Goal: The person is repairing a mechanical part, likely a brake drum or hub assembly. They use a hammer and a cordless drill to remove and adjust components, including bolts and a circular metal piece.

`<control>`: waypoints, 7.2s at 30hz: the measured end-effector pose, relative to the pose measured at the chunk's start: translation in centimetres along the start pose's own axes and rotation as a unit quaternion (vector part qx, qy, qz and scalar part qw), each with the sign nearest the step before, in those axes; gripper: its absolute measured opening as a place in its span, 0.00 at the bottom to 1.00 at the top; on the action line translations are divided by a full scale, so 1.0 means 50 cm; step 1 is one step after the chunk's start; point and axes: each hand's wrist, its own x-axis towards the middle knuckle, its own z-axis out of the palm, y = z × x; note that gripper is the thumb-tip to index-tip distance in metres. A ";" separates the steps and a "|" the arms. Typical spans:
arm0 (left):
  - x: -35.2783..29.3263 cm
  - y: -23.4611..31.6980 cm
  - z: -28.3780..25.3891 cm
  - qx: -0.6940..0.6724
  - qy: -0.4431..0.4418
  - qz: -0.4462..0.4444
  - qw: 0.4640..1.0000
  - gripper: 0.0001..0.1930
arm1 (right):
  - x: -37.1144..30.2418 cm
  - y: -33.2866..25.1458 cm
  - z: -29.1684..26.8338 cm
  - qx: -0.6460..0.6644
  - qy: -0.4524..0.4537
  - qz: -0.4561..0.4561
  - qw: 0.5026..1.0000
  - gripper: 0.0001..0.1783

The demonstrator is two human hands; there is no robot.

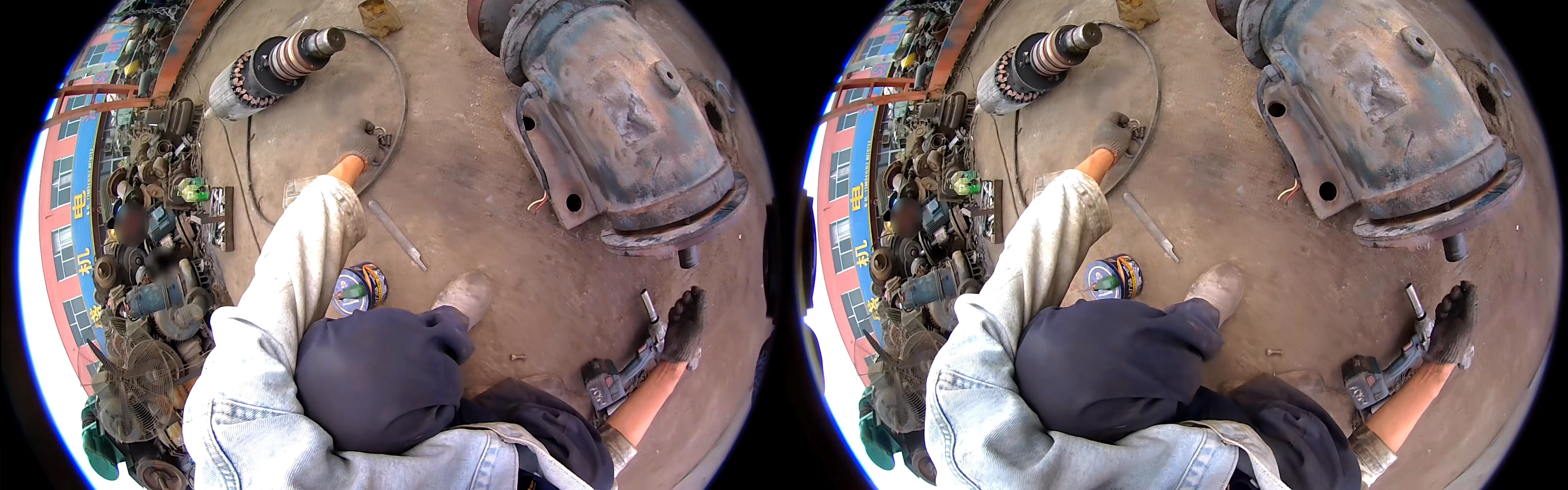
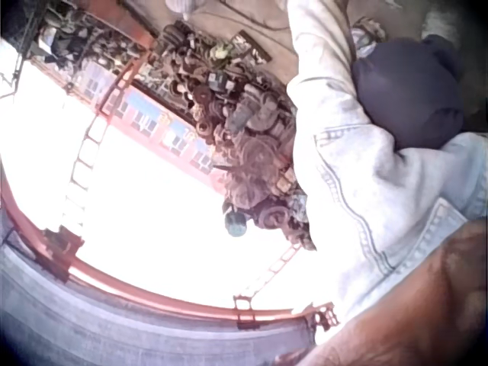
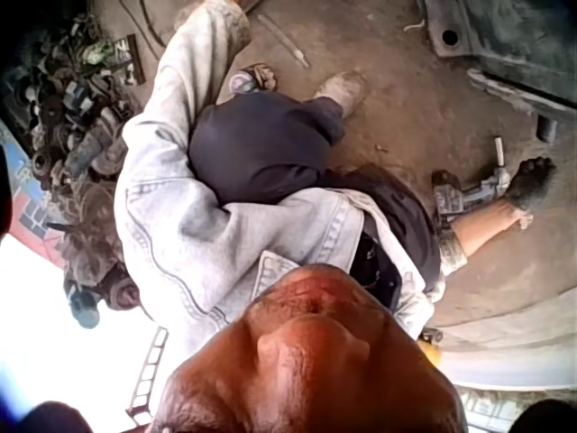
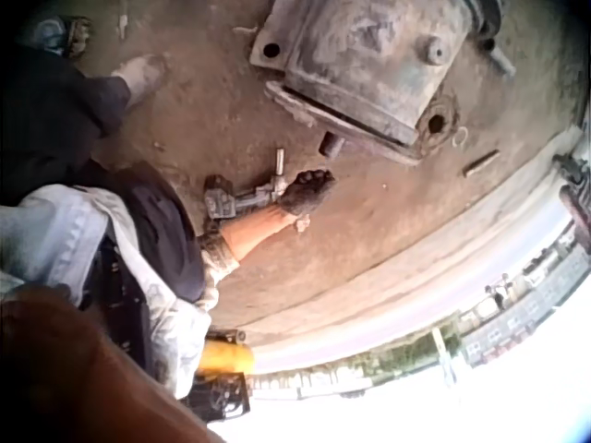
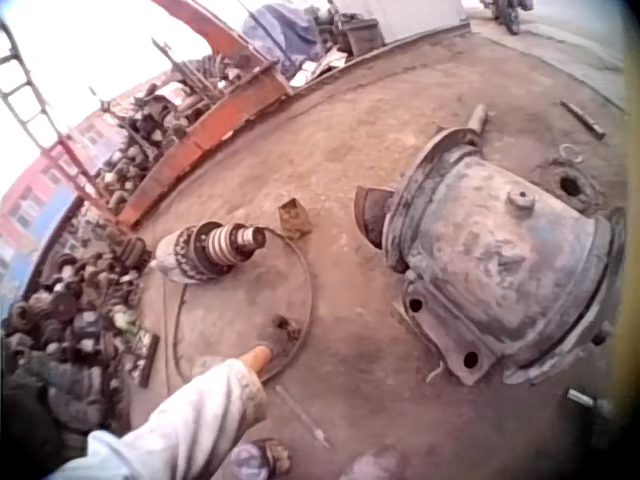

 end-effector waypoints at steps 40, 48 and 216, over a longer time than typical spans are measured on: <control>-0.637 0.216 0.139 -0.258 -0.488 0.007 0.834 0.22 | -0.244 0.172 0.388 -0.125 -0.116 -0.135 0.976 0.22; -0.657 0.216 0.143 -0.221 -0.487 0.035 0.844 0.21 | -0.236 0.150 0.442 -0.160 -0.083 -0.207 0.961 0.17; -0.446 0.917 0.017 -0.251 0.009 0.687 0.682 0.10 | -0.053 0.092 0.270 0.082 0.072 -0.070 0.992 0.21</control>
